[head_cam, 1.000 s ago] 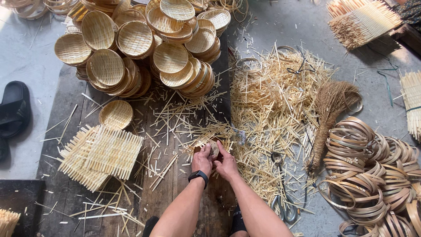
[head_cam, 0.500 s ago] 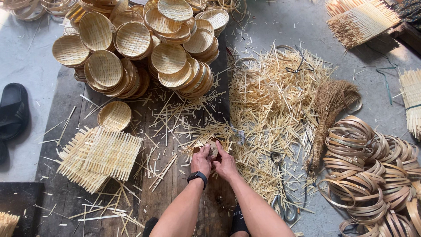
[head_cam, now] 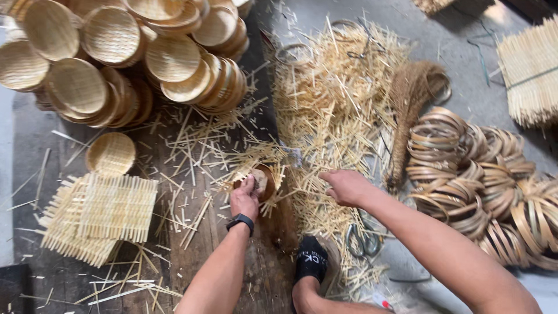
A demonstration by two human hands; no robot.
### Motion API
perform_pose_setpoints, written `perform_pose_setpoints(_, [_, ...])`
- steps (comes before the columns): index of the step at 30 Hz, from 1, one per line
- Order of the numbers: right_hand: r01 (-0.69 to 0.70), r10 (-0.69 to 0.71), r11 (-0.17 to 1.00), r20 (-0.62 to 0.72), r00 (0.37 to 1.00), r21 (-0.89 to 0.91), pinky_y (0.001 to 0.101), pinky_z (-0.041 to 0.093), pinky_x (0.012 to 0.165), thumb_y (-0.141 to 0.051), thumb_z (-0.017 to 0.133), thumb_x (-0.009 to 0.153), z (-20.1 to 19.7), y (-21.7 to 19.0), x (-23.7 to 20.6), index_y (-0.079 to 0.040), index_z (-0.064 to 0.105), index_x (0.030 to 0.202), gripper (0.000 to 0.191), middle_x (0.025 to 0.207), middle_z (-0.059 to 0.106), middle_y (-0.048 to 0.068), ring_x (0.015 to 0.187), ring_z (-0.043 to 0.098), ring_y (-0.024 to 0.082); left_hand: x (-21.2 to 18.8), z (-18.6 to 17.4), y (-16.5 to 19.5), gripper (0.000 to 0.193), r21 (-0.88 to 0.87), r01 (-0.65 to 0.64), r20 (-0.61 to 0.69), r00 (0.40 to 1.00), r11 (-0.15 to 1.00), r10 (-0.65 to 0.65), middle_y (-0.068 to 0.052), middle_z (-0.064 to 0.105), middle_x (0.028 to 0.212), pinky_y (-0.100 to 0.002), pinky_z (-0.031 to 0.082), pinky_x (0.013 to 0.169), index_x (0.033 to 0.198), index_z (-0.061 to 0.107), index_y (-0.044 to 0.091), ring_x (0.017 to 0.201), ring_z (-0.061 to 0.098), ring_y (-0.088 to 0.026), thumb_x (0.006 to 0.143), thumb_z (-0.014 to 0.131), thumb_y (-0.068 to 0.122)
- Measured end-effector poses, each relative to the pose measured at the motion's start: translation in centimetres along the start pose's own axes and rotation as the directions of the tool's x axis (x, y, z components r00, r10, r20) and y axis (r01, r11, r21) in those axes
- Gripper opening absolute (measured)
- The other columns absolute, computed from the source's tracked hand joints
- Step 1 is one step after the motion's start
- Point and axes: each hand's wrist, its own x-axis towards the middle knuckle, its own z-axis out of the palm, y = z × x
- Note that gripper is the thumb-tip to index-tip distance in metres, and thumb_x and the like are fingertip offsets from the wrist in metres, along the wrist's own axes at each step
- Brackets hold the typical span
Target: The person sits on the floor of a bamboo workshop and assembles round woven baskets, fitting a woven bamboo panel onto a round wooden base and folding and tucking bamboo strips around the rim. They use scissors to trim excess bamboo strips and set finished baskets with a stack of completed ones.
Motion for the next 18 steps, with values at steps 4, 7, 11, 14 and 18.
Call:
perform_pose_setpoints(4, [-0.431, 0.425, 0.891, 0.071, 0.902, 0.141, 0.0477, 0.053, 0.099, -0.026, 0.069, 0.086, 7.6, 6.7, -4.8, -0.009, 0.067, 0.122, 0.040, 0.120, 0.070, 0.019, 0.113, 0.067, 0.037, -0.3, 0.8, -0.3, 0.047, 0.207, -0.036, -0.004, 0.999, 0.978, 0.038, -0.017, 0.073, 0.117, -0.038, 0.055, 0.086, 0.133, 0.067, 0.013, 0.098, 0.072, -0.031, 0.087, 0.070, 0.004])
perform_pose_setpoints(7, [-0.689, 0.647, 0.712, 0.256, 0.718, 0.136, 0.0442, 0.055, 0.104, -0.025, 0.081, 0.079, 14.7, 8.7, -7.6, 0.001, 0.071, 0.115, 0.046, 0.126, 0.070, 0.025, 0.118, 0.068, 0.037, -0.3, 1.2, -0.5, 0.055, 0.246, -0.005, -0.011, 1.000, 0.969, 0.008, -0.016, 0.071, 0.121, -0.038, 0.053, 0.093, 0.136, 0.065, 0.017, 0.104, 0.069, -0.031, 0.083, 0.078, 0.012])
perform_pose_setpoints(11, [-0.731, 0.794, 0.551, 0.015, 0.607, 0.401, 0.0451, 0.052, 0.101, -0.021, 0.100, 0.059, 21.0, 8.7, -10.2, -0.001, 0.050, 0.131, 0.090, 0.130, 0.058, 0.026, 0.119, 0.060, 0.042, -0.5, 2.1, -1.1, 0.065, 0.291, -0.074, -0.050, 0.995, 0.954, 0.092, -0.017, 0.065, 0.136, -0.040, 0.046, 0.105, 0.144, 0.059, 0.017, 0.120, 0.061, -0.034, 0.083, 0.080, 0.019])
perform_pose_setpoints(14, [-0.567, 0.711, 0.678, -0.220, 0.668, 0.468, 0.0463, 0.051, 0.098, -0.018, 0.100, 0.053, 22.0, 9.6, -11.0, -0.004, 0.052, 0.124, 0.087, 0.123, 0.062, 0.023, 0.114, 0.061, 0.042, -0.9, 3.3, -1.7, 0.077, 0.330, -0.096, -0.070, 0.990, 0.939, 0.126, -0.020, 0.061, 0.138, -0.043, 0.043, 0.108, 0.145, 0.054, 0.014, 0.123, 0.057, -0.037, 0.076, 0.085, 0.026])
perform_pose_setpoints(18, [-0.641, 0.780, 0.429, 0.097, 0.618, 0.636, 0.0432, 0.056, 0.094, -0.019, 0.093, 0.061, 22.7, 9.5, -11.1, -0.006, 0.044, 0.138, 0.092, 0.115, 0.069, 0.018, 0.104, 0.070, 0.035, -1.2, 4.7, -2.4, 0.083, 0.460, -0.157, -0.052, 0.978, 0.874, 0.203, -0.020, 0.057, 0.143, -0.046, 0.042, 0.111, 0.152, 0.048, 0.014, 0.126, 0.053, -0.039, 0.078, 0.083, 0.025])
